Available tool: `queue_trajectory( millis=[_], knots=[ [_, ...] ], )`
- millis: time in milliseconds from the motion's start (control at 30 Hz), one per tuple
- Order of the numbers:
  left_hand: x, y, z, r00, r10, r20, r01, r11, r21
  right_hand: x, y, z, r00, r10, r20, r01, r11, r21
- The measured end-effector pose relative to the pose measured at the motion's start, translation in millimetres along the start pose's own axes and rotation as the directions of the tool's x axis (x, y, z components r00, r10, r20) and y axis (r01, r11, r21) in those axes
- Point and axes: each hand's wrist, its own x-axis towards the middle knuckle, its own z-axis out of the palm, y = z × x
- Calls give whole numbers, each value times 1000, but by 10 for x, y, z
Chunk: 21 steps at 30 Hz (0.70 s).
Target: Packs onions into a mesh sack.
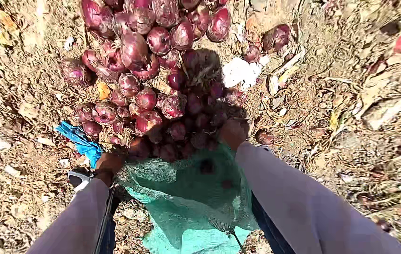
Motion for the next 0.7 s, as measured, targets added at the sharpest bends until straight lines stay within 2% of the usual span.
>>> queue_trajectory(
  millis=[67, 133, 167, 200, 233, 267, 300, 333, 400, 433, 467, 533, 633, 700],
  knots=[
    [-4, -30, -105, 1000, 18, -21, -21, 992, -127, -53, -9, -61, 998, -3, -64, 6, 999, 48],
    [-11, -166, -49, 983, 70, -171, -137, 897, -421, -270, -76, -162, 967, -83, -241, 112, 987, 113],
    [-3, -175, -13, 964, 103, -245, -237, 750, -618, -384, -169, -229, 921, -180, -345, 244, 958, 150],
    [-1, -121, 10, 950, 144, -278, -312, 500, -808, -458, -305, -281, 856, -291, -427, 393, 903, 173],
    [-10, -25, 15, 947, 181, -265, -305, 252, -918, -480, -477, -289, 786, -396, -475, 527, 831, 177],
    [-33, 81, -8, 954, 201, -220, -244, 99, -965, -466, -686, -279, 747, -478, -462, 607, 773, 182],
    [-39, 188, -24, 965, 182, -190, -204, 61, -977, -433, -904, -249, 730, -542, -416, 646, 746, 162],
    [-21, 281, -26, 972, 144, -185, -202, 116, -972, -403, -1110, -212, 736, -585, -340, 645, 759, 90],
    [37, 377, -14, 965, 88, -248, -263, 388, -883, -379, -1423, -181, 770, -607, -194, 598, 794, -111],
    [78, 383, 1, 953, 81, -293, -290, 530, -797, -344, -1489, -185, 776, -609, -164, 588, 792, -163],
    [80, 390, 26, 944, 66, -324, -293, 622, -727, -287, -1479, -187, 766, -623, -156, 598, 781, -179],
    [26, 444, 86, 938, -12, -345, -250, 668, -702, -157, -1359, -204, 730, -666, -150, 648, 745, -159],
    [42, 638, 145, 949, -153, -277, -139, 584, -800, 29, -1338, -262, 681, -723, -119, 721, 690, -62],
    [48, 738, 122, 951, -202, -234, -48, 651, -757, 101, -1333, -319, 677, -732, -77, 734, 679, 5]
  ],
)
